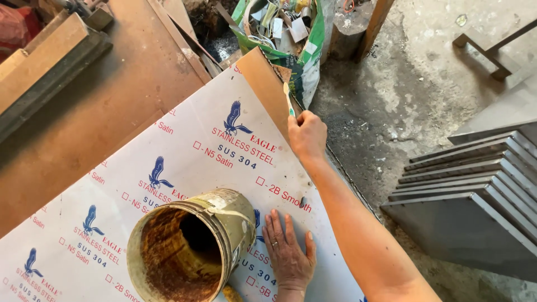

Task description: Apply adhesive to the edge of a stainless steel panel using a toothbrush.

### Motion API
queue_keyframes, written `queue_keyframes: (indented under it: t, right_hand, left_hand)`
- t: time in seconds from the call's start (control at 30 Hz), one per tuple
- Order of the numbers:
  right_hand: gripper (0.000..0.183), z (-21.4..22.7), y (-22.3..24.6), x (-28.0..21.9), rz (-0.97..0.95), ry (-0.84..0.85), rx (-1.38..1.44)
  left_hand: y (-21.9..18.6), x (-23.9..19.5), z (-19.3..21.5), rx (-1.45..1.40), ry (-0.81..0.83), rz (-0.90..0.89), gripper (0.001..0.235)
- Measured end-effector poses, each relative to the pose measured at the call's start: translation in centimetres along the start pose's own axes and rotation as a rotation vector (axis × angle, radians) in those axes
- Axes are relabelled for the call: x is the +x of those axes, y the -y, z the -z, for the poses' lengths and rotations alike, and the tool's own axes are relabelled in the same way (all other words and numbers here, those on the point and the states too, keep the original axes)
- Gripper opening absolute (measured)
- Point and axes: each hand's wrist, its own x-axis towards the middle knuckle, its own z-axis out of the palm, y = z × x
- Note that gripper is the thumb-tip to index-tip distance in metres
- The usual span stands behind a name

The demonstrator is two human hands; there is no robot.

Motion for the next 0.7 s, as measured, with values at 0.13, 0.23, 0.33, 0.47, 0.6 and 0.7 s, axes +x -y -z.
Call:
queue_keyframes:
  t: [0.13, 0.23, 0.33, 0.47, 0.6, 0.7]
  right_hand:
    - [0.034, 2.3, -0.9, -2.2, 0.057, 0.082, -0.01]
    - [0.033, 2.7, -0.9, -0.8, 0.073, 0.08, -0.034]
    - [0.034, 2.4, -0.9, 1.8, 0.189, 0.034, -0.125]
    - [0.031, 4.9, -0.2, 2.2, 0.152, 0.139, -0.177]
    - [0.033, 4.2, -1.0, 3.6, 0.224, 0.134, -0.206]
    - [0.032, 2.8, 0.2, 5.1, 0.233, 0.111, -0.17]
  left_hand:
    - [0.0, 0.3, 0.0, 0.008, -0.014, 0.013, 0.064]
    - [-0.1, 0.1, 0.1, -0.005, -0.012, 0.019, 0.065]
    - [-0.3, 0.2, 0.4, -0.007, -0.013, 0.008, 0.063]
    - [-0.3, 0.2, 0.4, -0.009, -0.009, 0.02, 0.063]
    - [-0.1, 0.2, 0.3, -0.02, -0.011, 0.019, 0.066]
    - [-0.1, 0.3, 0.1, -0.011, -0.017, 0.01, 0.067]
